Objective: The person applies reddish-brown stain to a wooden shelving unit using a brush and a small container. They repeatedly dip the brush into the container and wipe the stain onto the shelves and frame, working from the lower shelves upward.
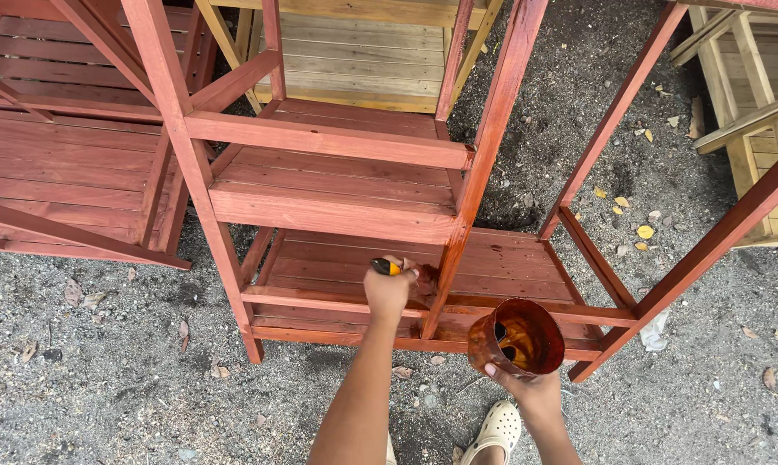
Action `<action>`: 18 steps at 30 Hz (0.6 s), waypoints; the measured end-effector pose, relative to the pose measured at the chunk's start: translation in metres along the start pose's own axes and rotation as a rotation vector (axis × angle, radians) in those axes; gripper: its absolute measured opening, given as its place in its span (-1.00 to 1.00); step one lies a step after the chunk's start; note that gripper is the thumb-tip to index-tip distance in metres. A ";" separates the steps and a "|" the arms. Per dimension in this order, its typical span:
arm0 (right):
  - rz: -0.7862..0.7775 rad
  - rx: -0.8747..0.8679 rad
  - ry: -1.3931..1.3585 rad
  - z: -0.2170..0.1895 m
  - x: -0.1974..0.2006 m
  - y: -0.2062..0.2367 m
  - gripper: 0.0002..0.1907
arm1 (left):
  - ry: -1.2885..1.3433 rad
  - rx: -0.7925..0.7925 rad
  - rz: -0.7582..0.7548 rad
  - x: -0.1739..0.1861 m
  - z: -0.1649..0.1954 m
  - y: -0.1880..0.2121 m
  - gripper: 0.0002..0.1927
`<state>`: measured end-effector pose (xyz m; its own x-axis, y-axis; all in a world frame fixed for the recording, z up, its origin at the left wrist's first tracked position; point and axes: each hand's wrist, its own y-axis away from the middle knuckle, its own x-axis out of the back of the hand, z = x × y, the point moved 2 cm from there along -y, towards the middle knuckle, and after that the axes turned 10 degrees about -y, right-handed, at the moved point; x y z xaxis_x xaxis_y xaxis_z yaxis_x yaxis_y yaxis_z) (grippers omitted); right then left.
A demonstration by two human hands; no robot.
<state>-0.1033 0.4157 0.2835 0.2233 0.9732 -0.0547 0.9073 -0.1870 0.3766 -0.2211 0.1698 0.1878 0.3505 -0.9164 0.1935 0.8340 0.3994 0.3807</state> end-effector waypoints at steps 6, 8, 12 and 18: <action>0.011 0.038 -0.038 -0.001 0.004 0.005 -0.29 | -0.359 0.052 -0.036 -0.008 0.001 0.002 -0.80; 0.014 0.087 0.033 -0.001 0.007 0.007 -0.28 | -0.203 0.047 -0.026 -0.005 -0.003 -0.005 -0.81; 0.054 0.027 0.013 0.009 0.016 0.013 -0.29 | -0.150 -0.010 0.006 -0.001 -0.011 -0.008 -0.77; 0.014 0.055 0.010 0.021 0.022 0.020 -0.28 | 0.100 0.109 -0.090 0.002 -0.020 -0.015 -0.81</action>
<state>-0.0727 0.4302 0.2702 0.2326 0.9718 -0.0402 0.9224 -0.2073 0.3258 -0.2246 0.1614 0.1648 0.3218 -0.9445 0.0658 0.8148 0.3117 0.4889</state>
